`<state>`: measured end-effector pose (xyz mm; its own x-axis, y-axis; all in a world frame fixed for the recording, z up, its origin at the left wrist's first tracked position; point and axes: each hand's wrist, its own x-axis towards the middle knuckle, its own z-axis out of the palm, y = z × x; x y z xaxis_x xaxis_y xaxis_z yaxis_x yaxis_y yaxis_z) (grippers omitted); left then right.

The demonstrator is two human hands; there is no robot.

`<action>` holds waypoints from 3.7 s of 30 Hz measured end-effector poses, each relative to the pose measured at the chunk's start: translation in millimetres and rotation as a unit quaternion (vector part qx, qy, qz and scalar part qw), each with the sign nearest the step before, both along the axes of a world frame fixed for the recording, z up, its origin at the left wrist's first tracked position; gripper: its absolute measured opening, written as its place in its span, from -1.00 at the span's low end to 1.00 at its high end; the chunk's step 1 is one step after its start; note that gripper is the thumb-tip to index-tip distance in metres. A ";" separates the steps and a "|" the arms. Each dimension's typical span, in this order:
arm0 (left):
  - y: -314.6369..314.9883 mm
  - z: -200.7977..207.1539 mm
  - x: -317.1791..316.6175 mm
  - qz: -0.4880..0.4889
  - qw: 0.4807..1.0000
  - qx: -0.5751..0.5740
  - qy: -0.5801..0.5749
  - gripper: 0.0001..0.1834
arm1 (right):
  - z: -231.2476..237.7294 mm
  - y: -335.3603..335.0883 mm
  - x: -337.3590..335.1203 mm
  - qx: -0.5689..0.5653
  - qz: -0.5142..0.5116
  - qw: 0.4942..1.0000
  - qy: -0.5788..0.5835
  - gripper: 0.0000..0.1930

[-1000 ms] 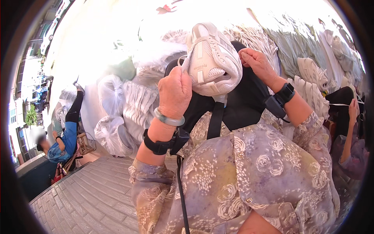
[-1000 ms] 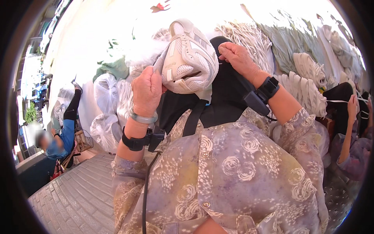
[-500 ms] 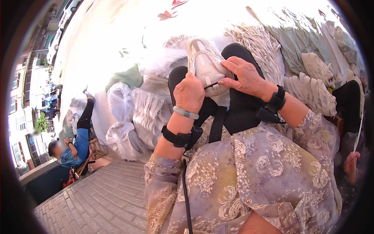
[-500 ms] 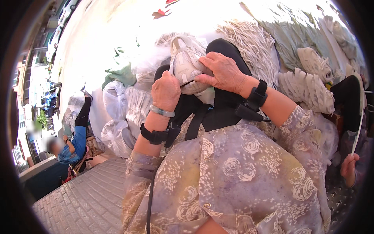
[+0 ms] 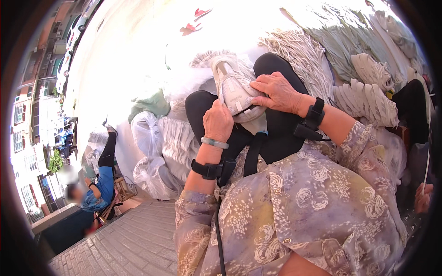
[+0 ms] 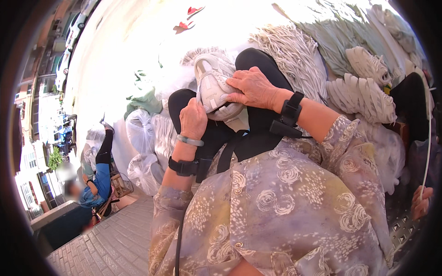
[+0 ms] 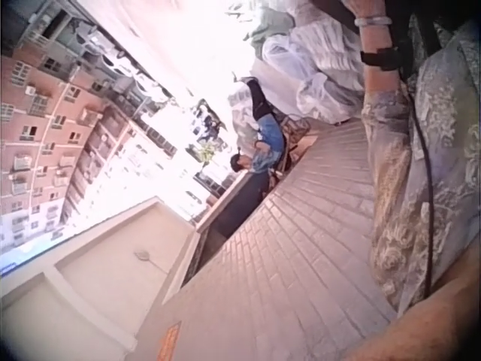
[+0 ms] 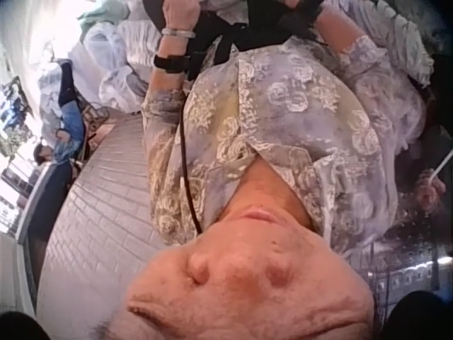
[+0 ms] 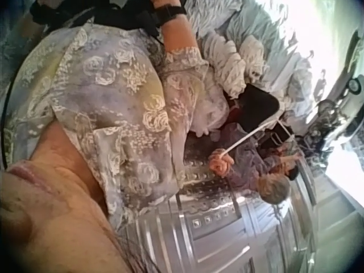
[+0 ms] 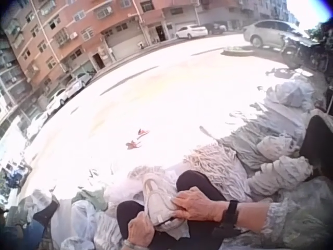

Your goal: Lace a white shoe by threading the shoelaces through the eyelets.

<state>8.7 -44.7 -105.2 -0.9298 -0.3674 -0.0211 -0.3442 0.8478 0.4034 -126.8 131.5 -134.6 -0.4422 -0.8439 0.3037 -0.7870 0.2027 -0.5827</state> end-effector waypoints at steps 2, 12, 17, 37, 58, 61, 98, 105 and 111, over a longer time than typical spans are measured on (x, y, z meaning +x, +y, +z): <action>-2.7 -4.1 11.3 -0.012 1.000 0.003 0.011 -0.81 | 4.9 3.1 -0.1 0.045 0.042 0.996 -0.064 -0.53; -13.8 15.0 26.2 -0.002 0.977 0.198 -0.074 -0.60 | -121.6 125.6 -112.9 -0.076 -0.274 0.874 -0.394 -0.83; -17.6 32.9 36.2 0.001 0.971 0.210 -0.116 -0.58 | -179.6 204.0 -103.9 0.150 -0.383 0.828 -0.381 -0.85; -8.2 74.0 44.2 -0.101 0.948 0.138 -0.270 -0.47 | -243.6 243.5 -13.5 0.322 -0.519 0.697 -0.377 -0.81; -7.8 44.5 28.1 -0.137 0.954 0.207 -0.171 -0.66 | -40.1 249.3 -20.3 -0.143 -0.423 0.743 -0.499 -0.89; -15.1 53.1 30.6 -0.138 0.960 0.126 -0.210 -0.75 | 39.9 205.8 -33.8 -0.198 -0.317 0.803 -0.464 -0.90; -16.8 97.2 -28.7 -0.113 0.917 0.377 -0.062 -0.87 | 52.1 13.3 -81.6 -0.044 -0.003 0.978 -0.202 -0.65; -4.1 79.5 -55.8 -0.160 0.934 0.313 -0.058 -0.80 | 71.5 -21.7 -15.6 0.020 0.100 0.942 -0.320 -0.63; -29.8 63.2 -38.1 -0.166 0.909 0.378 -0.060 -0.85 | 68.1 0.1 -37.7 -0.033 0.075 0.960 -0.268 -0.72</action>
<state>-29.4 -74.5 -41.9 -0.9612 0.0954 -0.2588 -0.1991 0.4095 0.8903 -164.5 131.6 -66.5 -0.4247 -0.8971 0.1215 -0.3874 0.0588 -0.9201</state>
